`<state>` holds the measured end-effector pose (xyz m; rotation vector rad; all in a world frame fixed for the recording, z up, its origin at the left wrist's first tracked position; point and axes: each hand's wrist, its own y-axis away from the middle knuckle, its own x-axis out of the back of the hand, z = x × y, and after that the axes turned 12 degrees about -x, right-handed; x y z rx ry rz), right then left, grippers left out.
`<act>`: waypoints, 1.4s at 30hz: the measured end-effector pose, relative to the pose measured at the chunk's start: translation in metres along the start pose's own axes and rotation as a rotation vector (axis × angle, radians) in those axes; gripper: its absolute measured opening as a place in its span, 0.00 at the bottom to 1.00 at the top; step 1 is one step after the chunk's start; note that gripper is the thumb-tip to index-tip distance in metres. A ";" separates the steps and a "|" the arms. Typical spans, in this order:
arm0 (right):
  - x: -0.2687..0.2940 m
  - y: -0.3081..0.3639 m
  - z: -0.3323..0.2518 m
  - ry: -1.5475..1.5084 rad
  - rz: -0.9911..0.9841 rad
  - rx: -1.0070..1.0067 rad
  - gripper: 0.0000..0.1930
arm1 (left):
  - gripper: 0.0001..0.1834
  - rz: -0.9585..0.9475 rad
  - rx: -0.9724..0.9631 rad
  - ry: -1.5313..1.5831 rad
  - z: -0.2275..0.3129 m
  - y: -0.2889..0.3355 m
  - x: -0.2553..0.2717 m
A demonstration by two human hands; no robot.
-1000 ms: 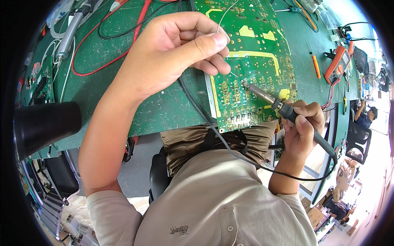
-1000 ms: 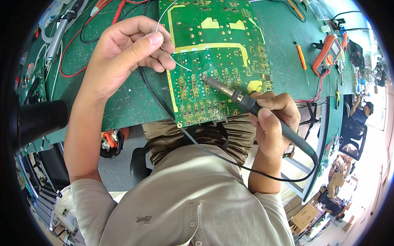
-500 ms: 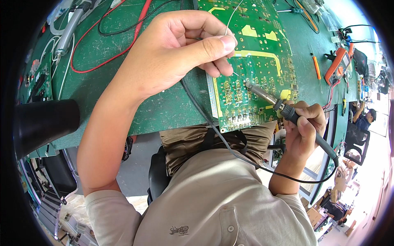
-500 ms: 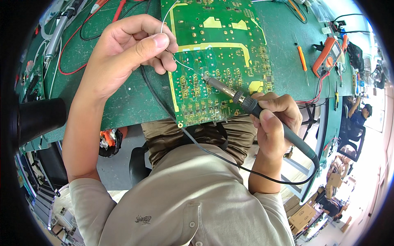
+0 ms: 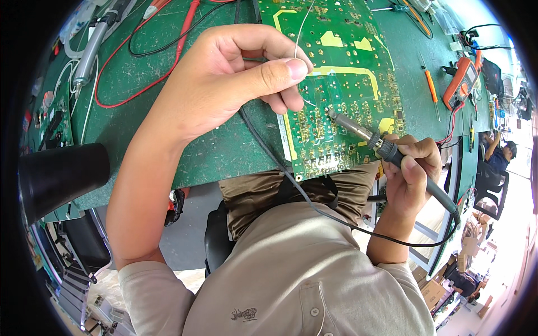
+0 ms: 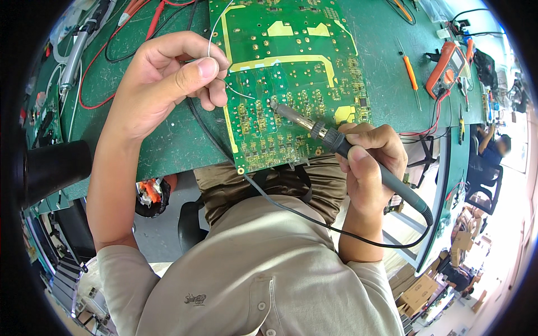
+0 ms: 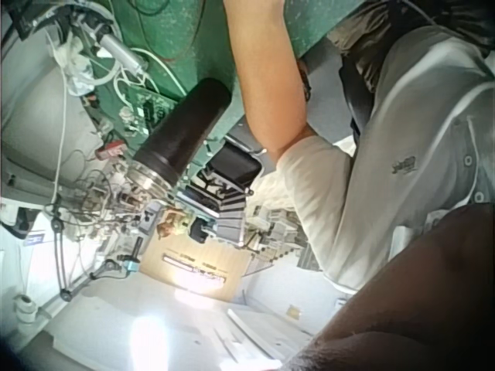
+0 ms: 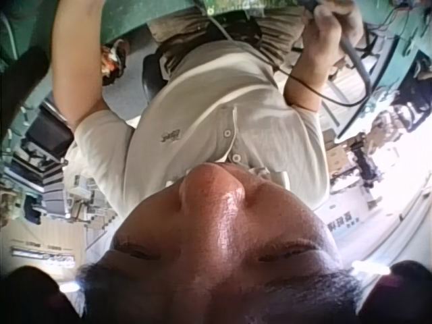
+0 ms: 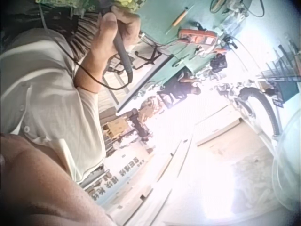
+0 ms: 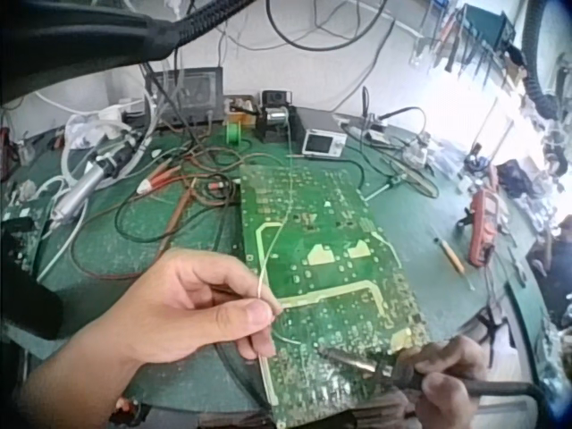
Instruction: The person uses a soldering iron and solder wire to apply solder to multiple points on a green printed circuit board. The hands hold the solder wire in one hand and the soldering iron in the other, moving methodically across the board to create solder joints.
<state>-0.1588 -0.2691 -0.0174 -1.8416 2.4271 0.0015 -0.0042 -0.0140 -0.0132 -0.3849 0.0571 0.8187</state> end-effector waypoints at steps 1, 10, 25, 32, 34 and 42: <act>0.000 0.000 0.000 0.004 -0.006 0.018 0.08 | 0.11 -0.003 -0.011 0.009 0.000 0.000 0.000; 0.000 0.002 -0.001 -0.017 0.004 0.011 0.07 | 0.10 0.001 -0.009 0.005 0.001 0.000 0.001; 0.004 0.009 -0.001 0.033 0.028 0.043 0.08 | 0.07 -0.012 0.020 0.077 0.000 0.001 -0.007; 0.003 0.008 -0.001 0.005 0.025 0.006 0.09 | 0.06 -0.050 0.012 0.070 0.001 0.003 -0.009; 0.003 0.008 0.001 0.025 0.028 0.031 0.09 | 0.06 -0.045 0.002 0.080 0.000 0.003 -0.009; 0.004 0.007 -0.005 0.050 0.052 -0.038 0.09 | 0.06 0.007 -0.003 0.041 -0.001 0.002 -0.009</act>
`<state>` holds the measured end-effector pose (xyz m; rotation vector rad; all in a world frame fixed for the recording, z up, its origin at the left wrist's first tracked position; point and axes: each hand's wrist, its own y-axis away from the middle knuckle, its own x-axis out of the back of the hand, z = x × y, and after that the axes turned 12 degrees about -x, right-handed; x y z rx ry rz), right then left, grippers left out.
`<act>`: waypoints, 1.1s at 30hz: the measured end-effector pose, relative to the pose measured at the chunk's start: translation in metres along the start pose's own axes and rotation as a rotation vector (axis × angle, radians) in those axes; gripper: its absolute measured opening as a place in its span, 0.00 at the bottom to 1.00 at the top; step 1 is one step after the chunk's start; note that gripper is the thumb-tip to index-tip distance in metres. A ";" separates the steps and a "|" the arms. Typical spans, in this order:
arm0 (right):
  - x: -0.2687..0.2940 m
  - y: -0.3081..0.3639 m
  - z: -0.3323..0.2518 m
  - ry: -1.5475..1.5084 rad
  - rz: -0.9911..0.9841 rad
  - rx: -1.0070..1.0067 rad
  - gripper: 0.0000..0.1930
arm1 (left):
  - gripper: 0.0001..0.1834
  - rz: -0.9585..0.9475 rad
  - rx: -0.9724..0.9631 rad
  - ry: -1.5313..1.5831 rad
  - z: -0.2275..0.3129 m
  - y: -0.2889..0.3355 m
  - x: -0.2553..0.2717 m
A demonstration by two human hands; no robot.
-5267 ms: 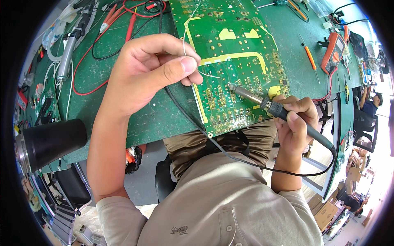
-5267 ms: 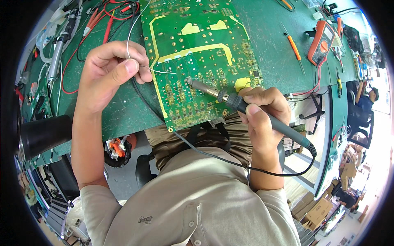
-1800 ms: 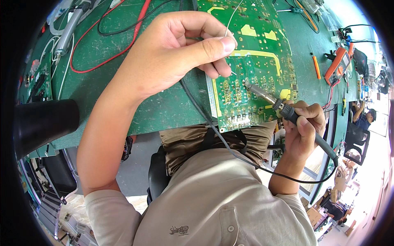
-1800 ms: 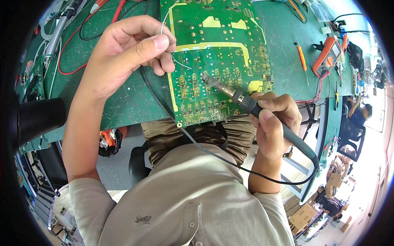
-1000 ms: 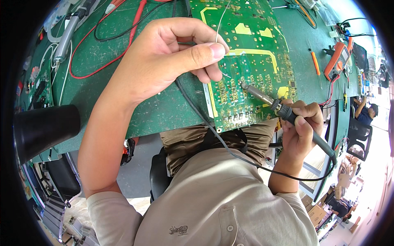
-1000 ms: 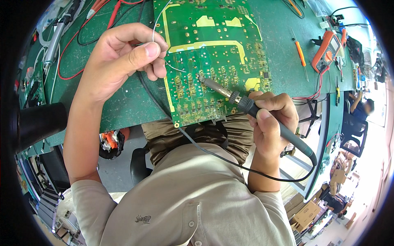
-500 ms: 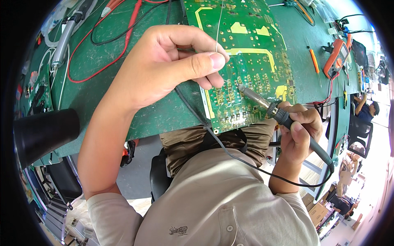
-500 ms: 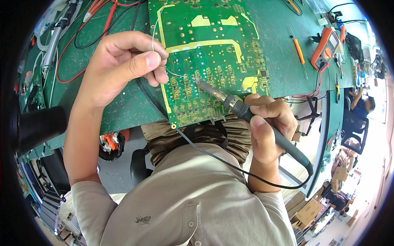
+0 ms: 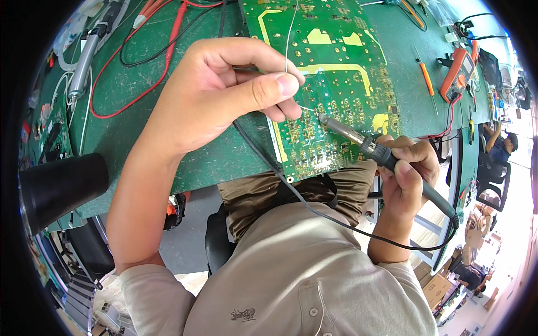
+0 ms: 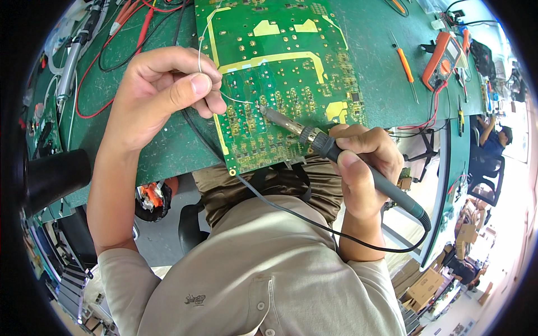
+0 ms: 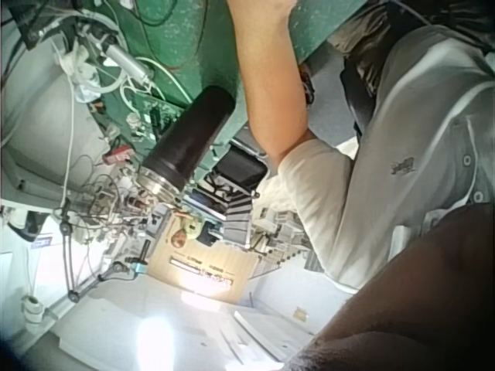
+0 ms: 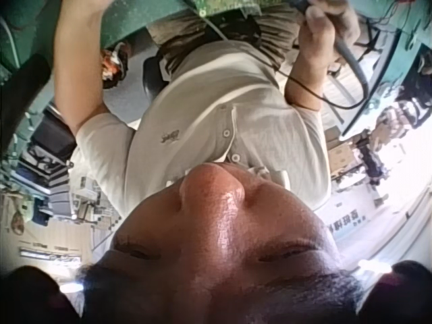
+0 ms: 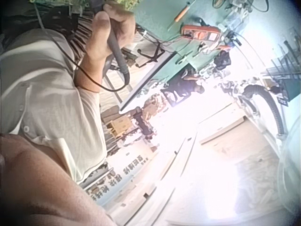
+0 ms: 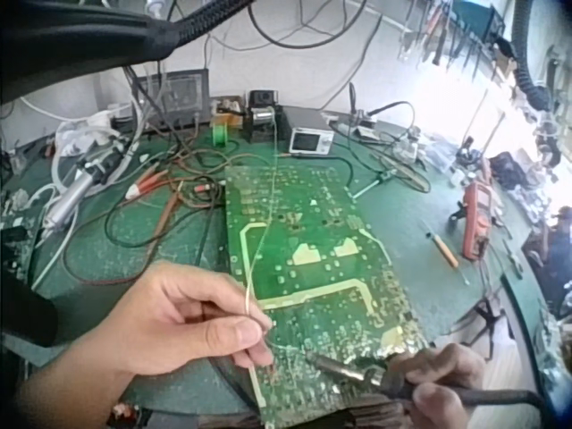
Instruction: The person uses a soldering iron and solder wire to apply solder to multiple points on a green printed circuit board. The hands hold the solder wire in one hand and the soldering iron in the other, moving methodically across the board to create solder joints.
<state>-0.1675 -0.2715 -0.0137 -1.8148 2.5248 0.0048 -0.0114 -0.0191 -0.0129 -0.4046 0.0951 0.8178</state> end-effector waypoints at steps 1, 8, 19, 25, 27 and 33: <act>0.000 -0.001 0.000 -0.008 -0.001 -0.011 0.09 | 0.07 0.002 -0.005 0.012 0.000 0.000 0.000; 0.003 -0.004 0.000 -0.040 -0.049 -0.020 0.09 | 0.08 0.007 0.028 -0.010 -0.001 0.000 -0.002; -0.001 0.000 0.003 -0.056 -0.032 0.000 0.08 | 0.10 -0.018 0.041 0.030 0.003 -0.003 0.005; 0.001 -0.002 0.007 -0.068 -0.050 0.074 0.07 | 0.09 0.012 -0.014 -0.032 0.000 -0.001 0.001; 0.002 -0.002 0.008 -0.077 -0.064 0.080 0.07 | 0.09 0.016 -0.004 -0.039 0.001 -0.001 0.002; 0.002 0.001 0.005 -0.040 -0.045 0.079 0.07 | 0.09 0.017 0.011 -0.015 0.000 -0.001 0.002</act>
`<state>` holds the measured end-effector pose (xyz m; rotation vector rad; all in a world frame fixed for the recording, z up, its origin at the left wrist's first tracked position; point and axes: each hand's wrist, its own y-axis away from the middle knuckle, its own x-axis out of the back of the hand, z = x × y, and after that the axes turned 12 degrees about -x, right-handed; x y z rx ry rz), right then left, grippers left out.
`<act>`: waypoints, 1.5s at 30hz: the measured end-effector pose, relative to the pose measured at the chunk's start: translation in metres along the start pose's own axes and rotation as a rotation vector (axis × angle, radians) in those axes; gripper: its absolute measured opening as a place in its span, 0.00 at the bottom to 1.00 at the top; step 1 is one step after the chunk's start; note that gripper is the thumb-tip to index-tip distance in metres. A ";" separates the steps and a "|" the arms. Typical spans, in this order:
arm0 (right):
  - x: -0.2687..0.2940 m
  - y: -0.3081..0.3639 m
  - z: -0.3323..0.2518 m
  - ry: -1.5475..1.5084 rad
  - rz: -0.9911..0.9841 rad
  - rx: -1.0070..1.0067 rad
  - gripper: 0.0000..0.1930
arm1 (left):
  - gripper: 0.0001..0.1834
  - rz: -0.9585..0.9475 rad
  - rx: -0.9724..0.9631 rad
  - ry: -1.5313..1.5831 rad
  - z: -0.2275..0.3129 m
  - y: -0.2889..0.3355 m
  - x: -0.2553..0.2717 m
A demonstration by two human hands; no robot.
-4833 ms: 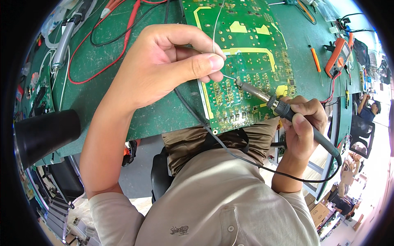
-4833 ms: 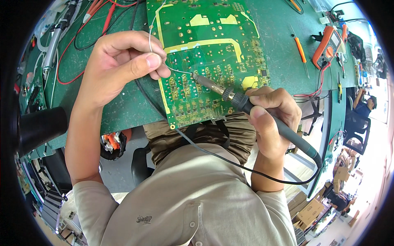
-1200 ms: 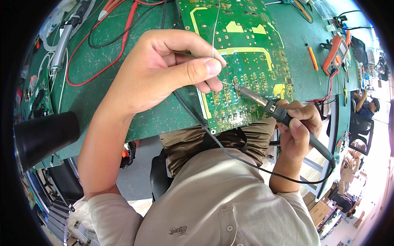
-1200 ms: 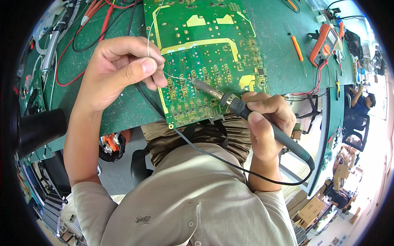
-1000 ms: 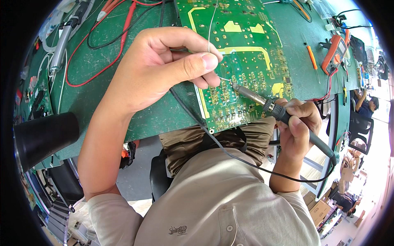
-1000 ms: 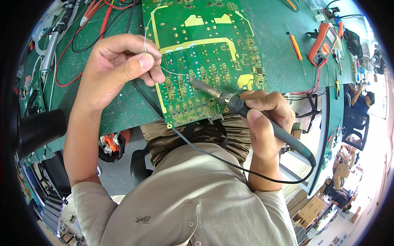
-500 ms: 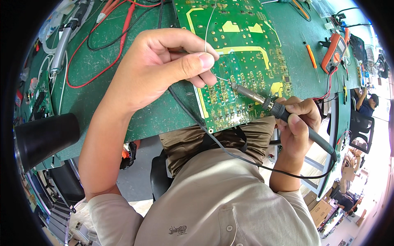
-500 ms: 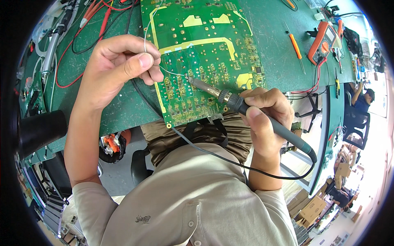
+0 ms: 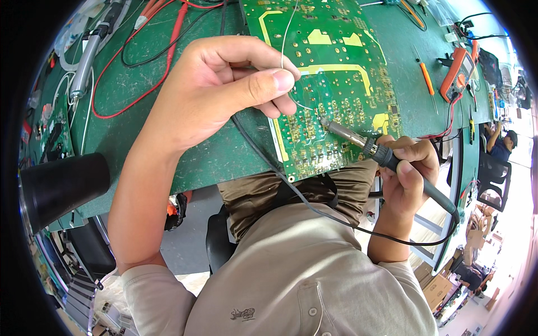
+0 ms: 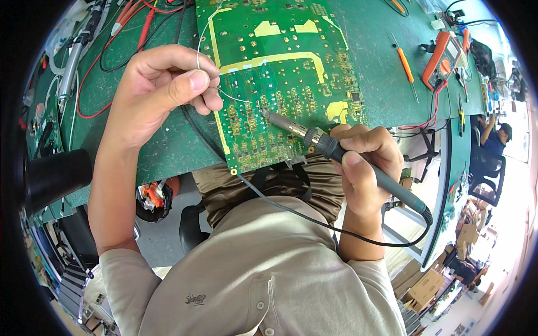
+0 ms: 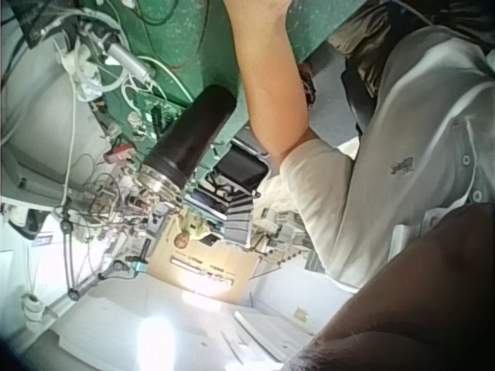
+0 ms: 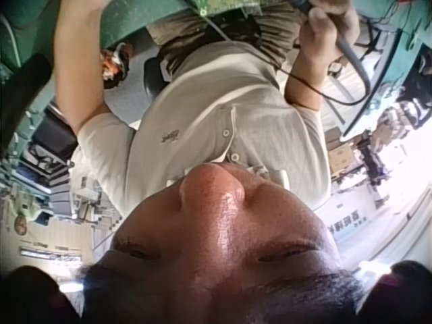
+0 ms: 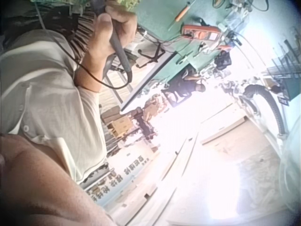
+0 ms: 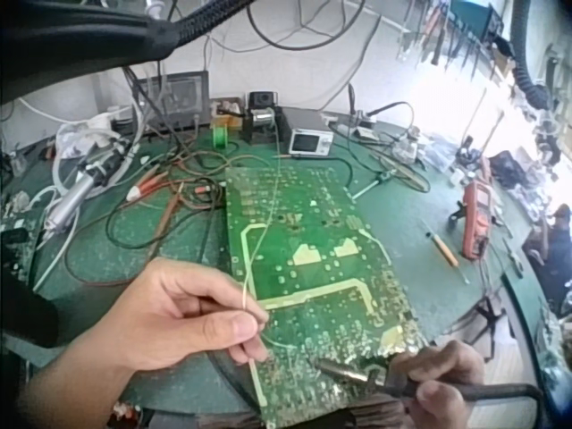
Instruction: The person uses a soldering iron and solder wire to apply solder to multiple points on a green printed circuit board. The hands hold the solder wire in one hand and the soldering iron in the other, moving methodically across the board to create solder joints.
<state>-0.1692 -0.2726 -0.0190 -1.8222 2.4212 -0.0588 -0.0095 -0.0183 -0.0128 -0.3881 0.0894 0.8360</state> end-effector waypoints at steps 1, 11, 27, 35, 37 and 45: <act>-0.001 0.001 -0.001 0.024 0.019 0.000 0.08 | 0.09 -0.001 -0.002 0.012 0.000 0.000 0.000; -0.012 0.008 -0.018 0.217 -0.028 0.084 0.09 | 0.09 -0.009 0.002 -0.014 0.001 -0.001 -0.002; -0.009 0.010 -0.020 0.165 0.077 -0.103 0.09 | 0.08 -0.021 0.063 -0.042 0.005 0.001 -0.004; -0.013 0.010 -0.014 0.192 0.074 -0.048 0.10 | 0.08 -0.021 0.078 -0.068 0.003 0.001 -0.005; -0.013 0.009 -0.013 0.197 0.043 -0.017 0.10 | 0.08 -0.021 0.068 -0.059 0.003 0.001 -0.005; -0.012 0.010 -0.015 0.205 0.039 -0.030 0.10 | 0.08 -0.019 0.057 -0.056 0.000 0.000 -0.007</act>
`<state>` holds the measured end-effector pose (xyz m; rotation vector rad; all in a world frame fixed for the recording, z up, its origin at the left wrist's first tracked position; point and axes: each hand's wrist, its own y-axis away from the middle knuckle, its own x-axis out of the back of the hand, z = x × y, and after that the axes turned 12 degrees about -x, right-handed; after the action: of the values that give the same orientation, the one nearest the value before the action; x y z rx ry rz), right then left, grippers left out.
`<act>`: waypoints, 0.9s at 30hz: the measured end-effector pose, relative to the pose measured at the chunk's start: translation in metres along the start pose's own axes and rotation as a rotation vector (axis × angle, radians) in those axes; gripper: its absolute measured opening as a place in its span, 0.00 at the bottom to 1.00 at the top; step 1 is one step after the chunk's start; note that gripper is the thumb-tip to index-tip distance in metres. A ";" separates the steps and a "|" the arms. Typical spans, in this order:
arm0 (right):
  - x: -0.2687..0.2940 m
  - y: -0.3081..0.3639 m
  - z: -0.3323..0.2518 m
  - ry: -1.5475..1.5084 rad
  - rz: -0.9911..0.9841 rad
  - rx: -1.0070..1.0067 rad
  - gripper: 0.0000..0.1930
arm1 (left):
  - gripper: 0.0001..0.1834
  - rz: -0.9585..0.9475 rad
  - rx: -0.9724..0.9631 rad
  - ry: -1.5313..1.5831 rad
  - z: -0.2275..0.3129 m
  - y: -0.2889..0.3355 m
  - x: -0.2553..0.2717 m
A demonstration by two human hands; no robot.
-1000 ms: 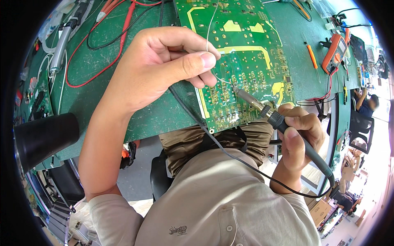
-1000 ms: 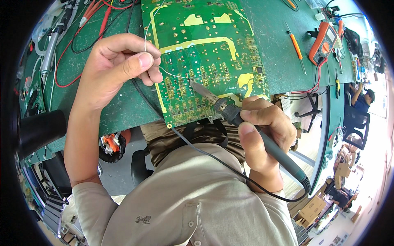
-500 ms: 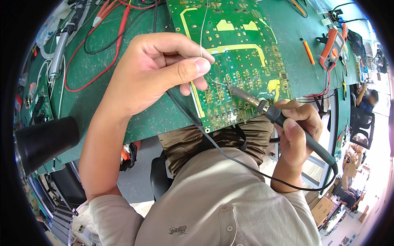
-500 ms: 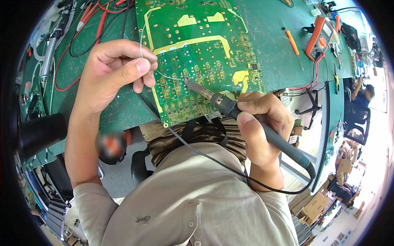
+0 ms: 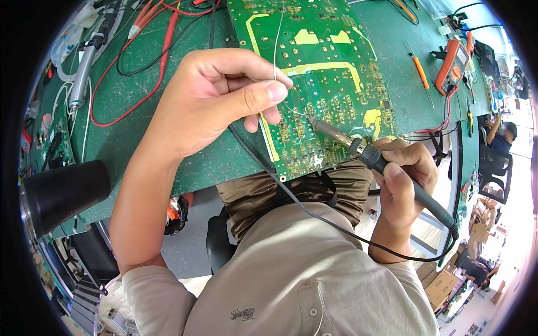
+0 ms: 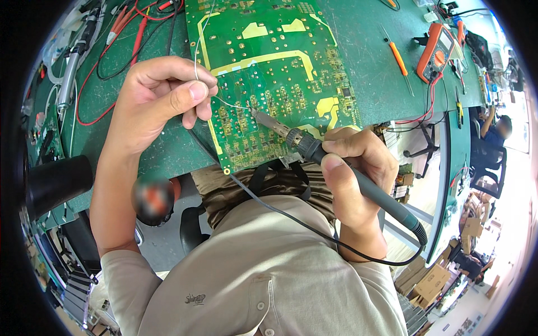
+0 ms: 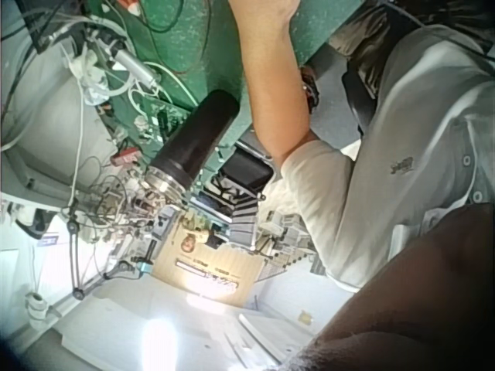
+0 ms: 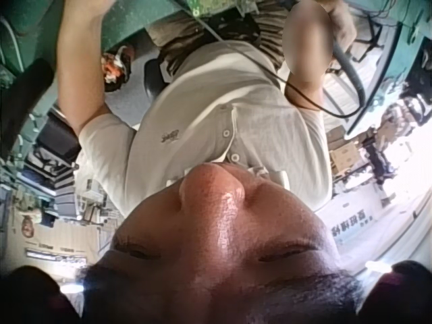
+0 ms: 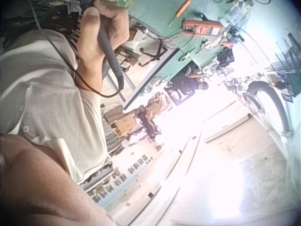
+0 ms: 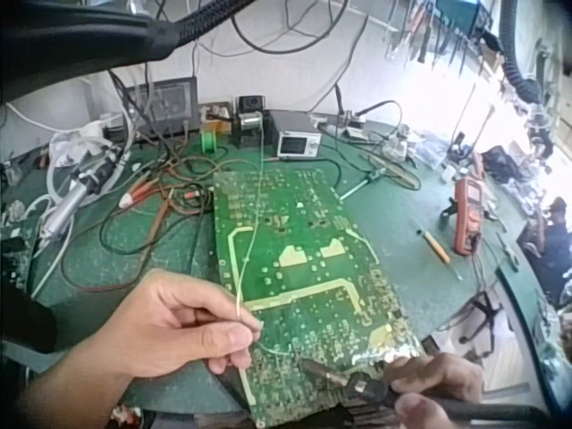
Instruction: The person uses a soldering iron and solder wire to apply solder to multiple points on a green printed circuit board. The hands hold the solder wire in one hand and the soldering iron in the other, moving methodically across the board to create solder joints.
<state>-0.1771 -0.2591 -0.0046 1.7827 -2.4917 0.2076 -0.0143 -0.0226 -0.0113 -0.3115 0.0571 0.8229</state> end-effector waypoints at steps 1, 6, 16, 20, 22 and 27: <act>0.000 0.001 -0.001 0.005 0.010 -0.019 0.10 | 0.08 0.001 -0.007 0.018 0.000 0.000 0.000; 0.000 0.002 -0.003 0.027 0.026 -0.026 0.10 | 0.08 -0.004 0.018 -0.001 0.001 -0.001 -0.001; 0.000 0.002 0.001 0.038 0.008 0.039 0.09 | 0.09 0.025 -0.003 0.004 0.004 -0.002 0.003; 0.001 0.000 0.004 0.048 0.002 0.080 0.08 | 0.10 0.059 -0.017 0.032 0.004 -0.002 0.004; -0.001 0.002 0.004 0.030 0.017 0.053 0.08 | 0.10 0.063 -0.027 0.059 0.005 -0.002 0.004; 0.000 0.001 0.002 0.009 0.021 -0.015 0.08 | 0.09 0.039 0.030 0.090 0.006 -0.003 0.008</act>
<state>-0.1777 -0.2593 -0.0062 1.7472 -2.5002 0.1968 -0.0073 -0.0165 -0.0060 -0.3194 0.1602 0.8460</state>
